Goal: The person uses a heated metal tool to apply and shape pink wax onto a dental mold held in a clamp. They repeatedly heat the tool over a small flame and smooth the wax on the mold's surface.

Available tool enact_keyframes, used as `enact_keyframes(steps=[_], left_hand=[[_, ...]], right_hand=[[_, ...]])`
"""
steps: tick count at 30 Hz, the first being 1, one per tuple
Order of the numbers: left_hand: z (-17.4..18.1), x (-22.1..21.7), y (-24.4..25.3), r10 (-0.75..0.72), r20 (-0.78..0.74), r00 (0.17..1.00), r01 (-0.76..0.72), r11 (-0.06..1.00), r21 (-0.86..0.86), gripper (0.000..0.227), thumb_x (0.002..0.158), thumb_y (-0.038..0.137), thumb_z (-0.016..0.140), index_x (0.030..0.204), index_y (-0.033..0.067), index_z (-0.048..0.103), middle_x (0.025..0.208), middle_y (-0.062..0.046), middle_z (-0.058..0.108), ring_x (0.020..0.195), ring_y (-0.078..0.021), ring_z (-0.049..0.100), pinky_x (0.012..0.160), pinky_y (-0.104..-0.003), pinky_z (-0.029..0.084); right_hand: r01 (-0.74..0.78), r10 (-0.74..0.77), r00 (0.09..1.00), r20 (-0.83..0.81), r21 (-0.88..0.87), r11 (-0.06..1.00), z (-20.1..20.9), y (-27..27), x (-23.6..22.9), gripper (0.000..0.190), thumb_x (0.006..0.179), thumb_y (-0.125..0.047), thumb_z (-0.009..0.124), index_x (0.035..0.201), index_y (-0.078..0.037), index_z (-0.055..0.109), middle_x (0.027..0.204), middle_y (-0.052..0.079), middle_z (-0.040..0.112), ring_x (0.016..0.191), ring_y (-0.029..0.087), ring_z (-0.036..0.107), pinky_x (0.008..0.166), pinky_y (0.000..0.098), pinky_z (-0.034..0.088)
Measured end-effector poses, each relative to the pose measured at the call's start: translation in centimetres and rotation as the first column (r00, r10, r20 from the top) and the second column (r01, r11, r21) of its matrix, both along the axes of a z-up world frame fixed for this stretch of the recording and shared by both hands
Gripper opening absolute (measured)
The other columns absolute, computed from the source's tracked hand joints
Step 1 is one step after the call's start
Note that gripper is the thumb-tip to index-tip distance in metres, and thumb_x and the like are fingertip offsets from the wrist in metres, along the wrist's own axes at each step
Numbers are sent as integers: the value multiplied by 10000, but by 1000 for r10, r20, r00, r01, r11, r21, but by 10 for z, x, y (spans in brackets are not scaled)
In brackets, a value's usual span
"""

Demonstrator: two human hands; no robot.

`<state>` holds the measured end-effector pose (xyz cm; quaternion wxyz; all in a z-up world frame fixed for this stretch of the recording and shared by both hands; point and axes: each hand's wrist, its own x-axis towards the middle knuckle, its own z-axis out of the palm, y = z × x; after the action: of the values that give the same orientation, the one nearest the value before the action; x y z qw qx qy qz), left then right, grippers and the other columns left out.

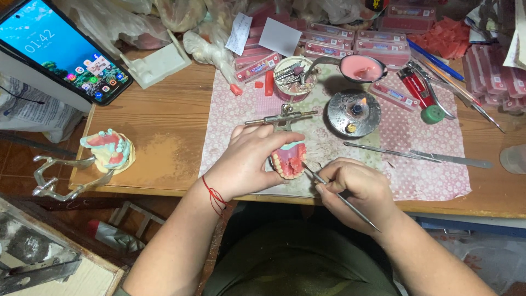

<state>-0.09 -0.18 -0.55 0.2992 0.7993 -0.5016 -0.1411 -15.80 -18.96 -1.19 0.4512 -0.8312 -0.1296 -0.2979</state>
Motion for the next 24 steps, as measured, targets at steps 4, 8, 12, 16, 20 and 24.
enact_keyframes(steps=[4, 8, 12, 16, 20, 24], left_hand=[[4, -1, -1, 3, -4, 1000, -3, 1000, -16, 825, 636, 342, 920, 1395, 253, 608, 1013, -54, 638, 1080, -340, 619, 1049, -490, 319], [3, -2, 0, 10, 7, 1000, -9, 1000, -19, 820, 632, 340, 922, 1386, 245, 615, 1015, -57, 645, 1081, -339, 623, 1039, -489, 331], [4, -2, 1, 15, -5, 1000, -15, 1000, -21, 822, 630, 334, 923, 1387, 239, 619, 1048, -63, 662, 1099, -343, 626, 1042, -495, 332], [3, -2, 1, 18, 2, 1000, -18, 999, -26, 820, 632, 332, 921, 1387, 240, 617, 1087, -71, 670, 1131, -358, 618, 1054, -501, 324], [2, -4, 0, 25, -4, 1000, -25, 999, -31, 820, 629, 338, 916, 1387, 255, 615, 1110, -62, 683, 1144, -348, 626, 1054, -485, 329], [-2, -3, 2, 28, -14, 1000, -29, 999, -46, 822, 634, 349, 912, 1392, 259, 608, 1138, -72, 687, 1165, -362, 623, 1066, -496, 325]], right_hand=[[-3, 3, 1000, 1, -12, 1000, -5, -1, 1, 268, 833, 20, 759, 660, -60, 571, 668, 96, 695, 575, 347, 669, 522, 384, 526], [-16, 16, 1000, -6, -24, 1000, -4, 0, 1, 259, 842, 35, 745, 671, -48, 569, 684, 112, 703, 594, 367, 680, 531, 404, 532], [-15, 14, 1000, -14, -15, 1000, -7, 0, 1, 237, 849, 22, 751, 693, -39, 583, 707, 120, 716, 623, 375, 697, 544, 409, 537], [16, -16, 994, -111, -4, 1000, -8, 0, 1, 236, 858, -26, 766, 689, -53, 603, 740, 105, 753, 644, 353, 718, 569, 397, 544], [50, -38, 982, -187, 63, 997, -7, 4, 0, 213, 849, -58, 781, 715, -38, 617, 771, 124, 772, 662, 353, 731, 603, 404, 547], [93, -63, 972, -225, 123, 988, -16, -1, -6, 234, 823, -104, 824, 706, -55, 628, 761, 98, 780, 652, 284, 738, 627, 369, 546]])
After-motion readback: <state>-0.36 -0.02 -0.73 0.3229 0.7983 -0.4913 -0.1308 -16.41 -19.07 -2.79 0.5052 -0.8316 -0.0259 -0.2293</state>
